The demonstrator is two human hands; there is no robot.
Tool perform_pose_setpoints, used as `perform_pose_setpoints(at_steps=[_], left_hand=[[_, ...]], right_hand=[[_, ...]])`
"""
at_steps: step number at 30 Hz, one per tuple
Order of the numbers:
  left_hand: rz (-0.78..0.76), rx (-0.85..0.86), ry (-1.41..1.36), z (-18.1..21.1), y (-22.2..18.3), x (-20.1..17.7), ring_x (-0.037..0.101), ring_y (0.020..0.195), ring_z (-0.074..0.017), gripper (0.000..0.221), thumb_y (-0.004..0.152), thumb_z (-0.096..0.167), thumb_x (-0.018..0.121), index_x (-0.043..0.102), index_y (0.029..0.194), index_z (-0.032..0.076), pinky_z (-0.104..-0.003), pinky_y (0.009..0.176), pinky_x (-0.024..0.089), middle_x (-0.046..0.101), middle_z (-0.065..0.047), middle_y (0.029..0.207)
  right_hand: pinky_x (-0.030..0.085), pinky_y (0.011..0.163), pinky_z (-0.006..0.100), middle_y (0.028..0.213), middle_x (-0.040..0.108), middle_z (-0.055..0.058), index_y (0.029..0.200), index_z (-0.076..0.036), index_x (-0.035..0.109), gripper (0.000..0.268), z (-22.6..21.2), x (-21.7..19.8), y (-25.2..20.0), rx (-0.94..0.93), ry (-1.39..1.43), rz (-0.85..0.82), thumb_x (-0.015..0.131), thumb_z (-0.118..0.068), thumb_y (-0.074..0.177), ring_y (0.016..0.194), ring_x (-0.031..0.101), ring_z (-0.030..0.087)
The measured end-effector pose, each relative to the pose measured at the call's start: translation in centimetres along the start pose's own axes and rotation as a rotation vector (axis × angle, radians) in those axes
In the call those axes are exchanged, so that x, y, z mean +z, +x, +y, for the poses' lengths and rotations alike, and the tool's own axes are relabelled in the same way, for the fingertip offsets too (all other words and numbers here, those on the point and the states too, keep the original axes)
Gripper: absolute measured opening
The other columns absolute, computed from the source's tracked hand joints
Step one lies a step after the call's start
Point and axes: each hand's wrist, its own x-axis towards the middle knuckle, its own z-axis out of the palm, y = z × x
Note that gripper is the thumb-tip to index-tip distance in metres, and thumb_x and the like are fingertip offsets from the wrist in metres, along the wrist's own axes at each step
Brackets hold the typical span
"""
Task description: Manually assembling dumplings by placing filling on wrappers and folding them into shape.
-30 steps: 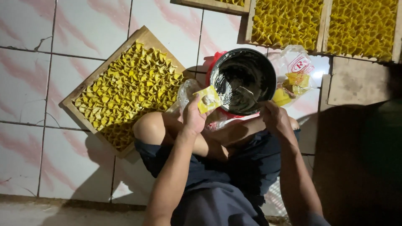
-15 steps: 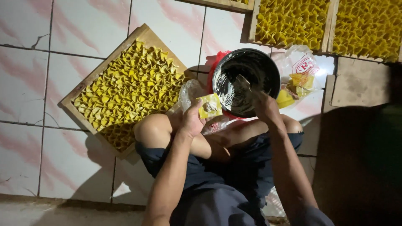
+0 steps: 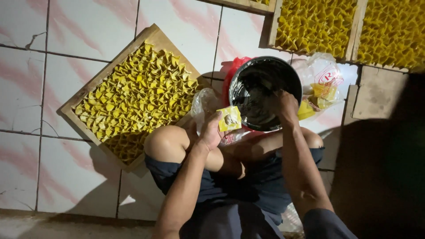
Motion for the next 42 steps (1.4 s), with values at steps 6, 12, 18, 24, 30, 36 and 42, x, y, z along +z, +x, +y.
perform_pose_setpoints(at_steps=[6,12,18,24,30,36,42], left_hand=[[0.05,0.022,-0.035,-0.2,-0.1,0.3,0.071,0.06,-0.0228,0.031,0.09,0.039,0.073,0.063,0.092,0.01,-0.028,0.042,0.058,0.07,-0.013,0.08],[0.05,0.047,0.019,-0.7,0.1,0.4,0.069,0.055,-0.0224,0.033,0.092,0.037,0.072,0.059,0.091,0.007,-0.026,0.038,0.054,0.067,-0.013,0.075],[0.035,0.045,0.032,-0.3,0.3,-0.2,0.07,0.056,-0.0224,0.031,0.093,0.038,0.07,0.058,0.09,0.009,-0.026,0.039,0.055,0.067,-0.013,0.076],[0.037,0.033,0.011,-0.5,0.6,-0.6,0.07,0.057,-0.0221,0.03,0.093,0.038,0.069,0.059,0.09,0.01,-0.026,0.04,0.055,0.067,-0.013,0.077],[0.031,0.02,0.012,-0.5,0.0,-0.3,0.071,0.06,-0.0218,0.031,0.092,0.042,0.071,0.061,0.093,0.012,-0.027,0.041,0.055,0.068,-0.011,0.079],[0.046,0.009,0.041,-0.5,0.0,-0.1,0.071,0.064,-0.0207,0.033,0.092,0.043,0.071,0.062,0.095,0.012,-0.025,0.043,0.054,0.07,-0.011,0.083],[0.025,0.0,0.038,-0.1,-0.2,0.3,0.072,0.068,-0.0213,0.031,0.093,0.042,0.069,0.063,0.096,0.012,-0.026,0.045,0.055,0.07,-0.01,0.085]], right_hand=[[0.059,0.072,0.049,0.08,0.075,0.018,0.092,-0.003,0.076,0.027,-0.9,0.2,-1.1,-0.074,-0.159,0.085,0.056,-0.022,0.087,0.084,0.074,0.039],[0.06,0.056,0.047,0.068,0.074,0.014,0.079,-0.009,0.079,0.048,-1.0,1.1,-0.3,0.05,-0.251,0.146,0.043,-0.026,0.105,0.073,0.077,0.035],[0.044,0.07,0.043,0.085,0.071,0.009,0.102,-0.017,0.078,0.025,1.5,2.1,2.5,-0.191,-0.52,0.378,0.057,-0.024,0.091,0.083,0.068,0.03],[0.048,0.068,0.038,0.078,0.076,-0.002,0.086,-0.024,0.081,0.033,1.0,3.2,1.0,-0.137,-0.539,0.135,0.048,-0.026,0.093,0.08,0.073,0.022],[0.052,0.057,0.036,0.068,0.074,-0.003,0.078,-0.027,0.078,0.023,0.9,5.0,-0.3,-0.318,-0.621,0.156,0.057,-0.024,0.086,0.069,0.073,0.017],[0.051,0.055,0.038,0.063,0.069,0.0,0.076,-0.023,0.075,0.015,4.0,10.0,2.8,-0.406,-0.57,0.321,0.061,-0.021,0.083,0.065,0.07,0.021],[0.058,0.069,0.035,0.078,0.074,0.0,0.085,-0.021,0.076,0.011,6.5,12.1,3.6,-0.46,-0.387,0.012,0.074,-0.028,0.077,0.081,0.073,0.021]])
